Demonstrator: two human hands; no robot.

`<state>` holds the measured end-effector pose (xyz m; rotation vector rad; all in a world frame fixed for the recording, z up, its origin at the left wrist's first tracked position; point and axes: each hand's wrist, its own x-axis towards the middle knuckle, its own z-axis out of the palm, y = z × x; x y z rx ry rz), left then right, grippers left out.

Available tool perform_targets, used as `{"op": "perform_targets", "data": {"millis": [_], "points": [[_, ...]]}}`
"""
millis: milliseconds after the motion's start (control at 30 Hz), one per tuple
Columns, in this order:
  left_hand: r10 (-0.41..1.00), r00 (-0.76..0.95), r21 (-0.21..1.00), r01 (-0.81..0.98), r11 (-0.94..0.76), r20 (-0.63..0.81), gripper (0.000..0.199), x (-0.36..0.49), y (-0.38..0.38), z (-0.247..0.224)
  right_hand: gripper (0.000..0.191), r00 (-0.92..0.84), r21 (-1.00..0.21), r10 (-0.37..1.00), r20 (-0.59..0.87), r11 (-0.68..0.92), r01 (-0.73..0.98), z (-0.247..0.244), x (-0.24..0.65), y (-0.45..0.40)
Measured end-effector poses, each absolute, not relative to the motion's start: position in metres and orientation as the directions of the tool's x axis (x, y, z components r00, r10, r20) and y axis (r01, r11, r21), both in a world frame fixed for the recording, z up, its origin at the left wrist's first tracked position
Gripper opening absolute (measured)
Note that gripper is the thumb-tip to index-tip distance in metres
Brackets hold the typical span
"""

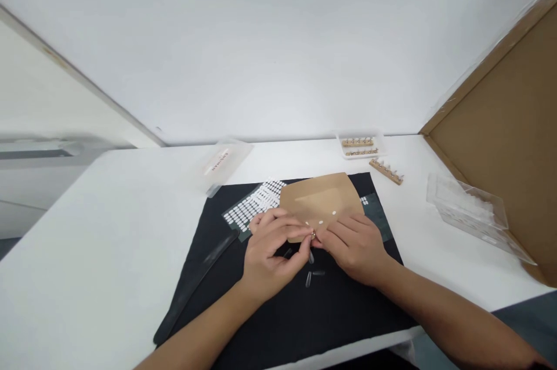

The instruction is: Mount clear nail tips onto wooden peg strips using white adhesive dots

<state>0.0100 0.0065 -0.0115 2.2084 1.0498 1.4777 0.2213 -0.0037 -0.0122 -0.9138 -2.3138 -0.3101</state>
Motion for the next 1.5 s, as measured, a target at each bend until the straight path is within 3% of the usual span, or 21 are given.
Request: {"op": "perform_targets", "data": {"millis": [467,1100,1500], "points": [[0.719,0.186,0.610,0.415,-0.675,0.670,0.020,0.014,0.005,-0.011,0.014,-0.619,0.018,0.529,0.580,0.752,0.659,-0.014,0.219,-0.005],[0.742,0.257,0.697,0.255,-0.670,0.620,0.010,0.009,0.011,-0.017,0.024,-0.556,-0.191,0.582,0.593,0.773,0.605,-0.015,0.224,-0.001],[0.707,0.409,0.683,0.232,-0.693,0.578,0.006,0.000,0.016,-0.015,0.011,-0.690,-0.025,0.489,0.533,0.825,0.565,-0.012,0.243,0.007]]}}
